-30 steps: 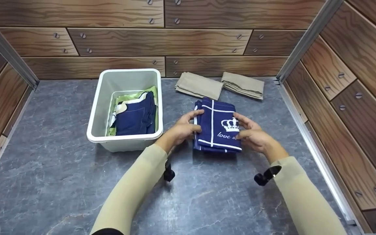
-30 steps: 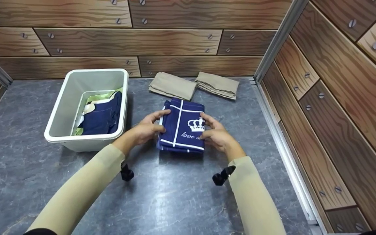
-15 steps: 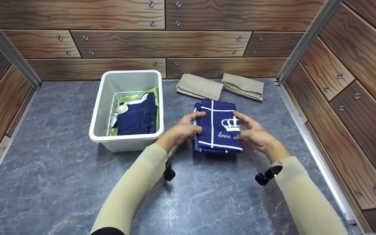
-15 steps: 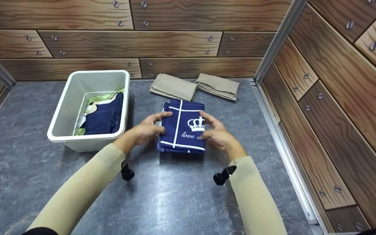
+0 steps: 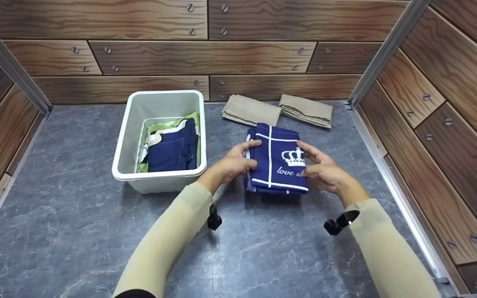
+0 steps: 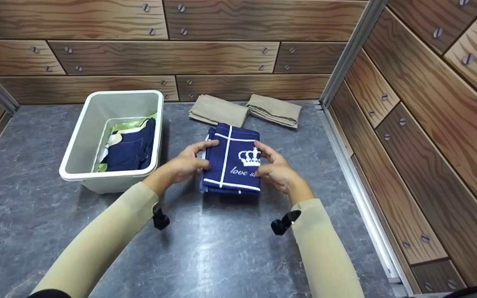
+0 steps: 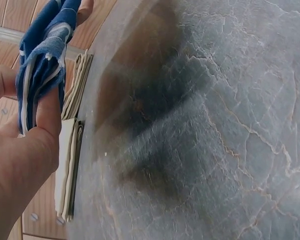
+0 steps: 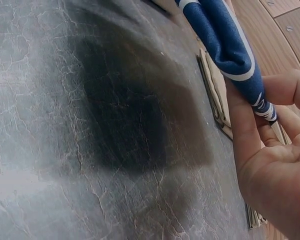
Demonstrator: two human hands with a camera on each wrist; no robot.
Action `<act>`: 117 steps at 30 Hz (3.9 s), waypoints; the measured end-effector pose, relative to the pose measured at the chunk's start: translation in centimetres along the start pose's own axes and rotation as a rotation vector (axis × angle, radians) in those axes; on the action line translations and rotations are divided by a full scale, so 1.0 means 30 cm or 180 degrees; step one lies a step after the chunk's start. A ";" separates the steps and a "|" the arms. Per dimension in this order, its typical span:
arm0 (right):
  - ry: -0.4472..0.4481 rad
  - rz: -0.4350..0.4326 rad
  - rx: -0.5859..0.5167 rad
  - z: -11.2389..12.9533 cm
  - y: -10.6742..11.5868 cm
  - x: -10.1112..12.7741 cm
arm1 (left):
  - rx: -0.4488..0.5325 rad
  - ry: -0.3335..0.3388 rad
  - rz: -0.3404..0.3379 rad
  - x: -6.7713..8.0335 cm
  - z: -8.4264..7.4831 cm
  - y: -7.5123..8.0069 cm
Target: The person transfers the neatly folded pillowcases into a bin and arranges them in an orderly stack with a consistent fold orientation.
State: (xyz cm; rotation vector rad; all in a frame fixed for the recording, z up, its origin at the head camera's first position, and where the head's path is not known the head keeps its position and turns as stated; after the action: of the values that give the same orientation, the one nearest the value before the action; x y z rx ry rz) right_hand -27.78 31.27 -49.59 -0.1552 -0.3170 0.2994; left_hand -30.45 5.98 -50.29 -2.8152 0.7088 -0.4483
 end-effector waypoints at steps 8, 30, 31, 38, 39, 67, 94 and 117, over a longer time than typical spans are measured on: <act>-0.0044 -0.0007 -0.0055 0.013 -0.017 -0.007 | -0.0060 -0.0080 -0.0049 0.015 -0.030 0.008; -0.0003 0.0032 -0.0123 0.135 -0.087 -0.014 | -0.0184 -0.0092 -0.0109 0.068 -0.201 0.029; 0.0008 0.0042 -0.0131 0.141 -0.092 -0.016 | -0.0175 -0.0105 -0.0116 0.071 -0.206 0.032; 0.0063 0.0127 -0.0090 0.178 -0.130 -0.032 | -0.0119 -0.0191 -0.0159 0.087 -0.234 0.055; 0.0056 0.0118 -0.0100 0.183 -0.135 -0.034 | -0.0139 -0.0200 -0.0178 0.091 -0.239 0.059; 0.0080 0.0236 -0.0001 0.241 -0.220 -0.063 | 0.0080 -0.0131 -0.0007 0.163 -0.293 0.154; 0.0085 0.0333 -0.0071 0.259 -0.335 -0.132 | -0.0057 -0.0202 -0.0159 0.239 -0.332 0.261; 0.0138 0.0436 -0.0070 0.293 -0.494 -0.189 | -0.0204 -0.0356 -0.0231 0.348 -0.406 0.374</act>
State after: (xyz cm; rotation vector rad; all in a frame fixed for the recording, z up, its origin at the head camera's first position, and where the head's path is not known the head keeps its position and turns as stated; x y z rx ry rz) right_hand -31.90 16.40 -40.03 -0.2051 -0.2671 0.4276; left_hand -30.61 -10.29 -39.40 -2.9066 0.6105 -0.2820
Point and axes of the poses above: each hand's wrist, its own x-axis away from the middle knuckle, its own y-axis out of the back of the hand, z = x × y, the point moved 4 cm from there along -x, towards the middle knuckle
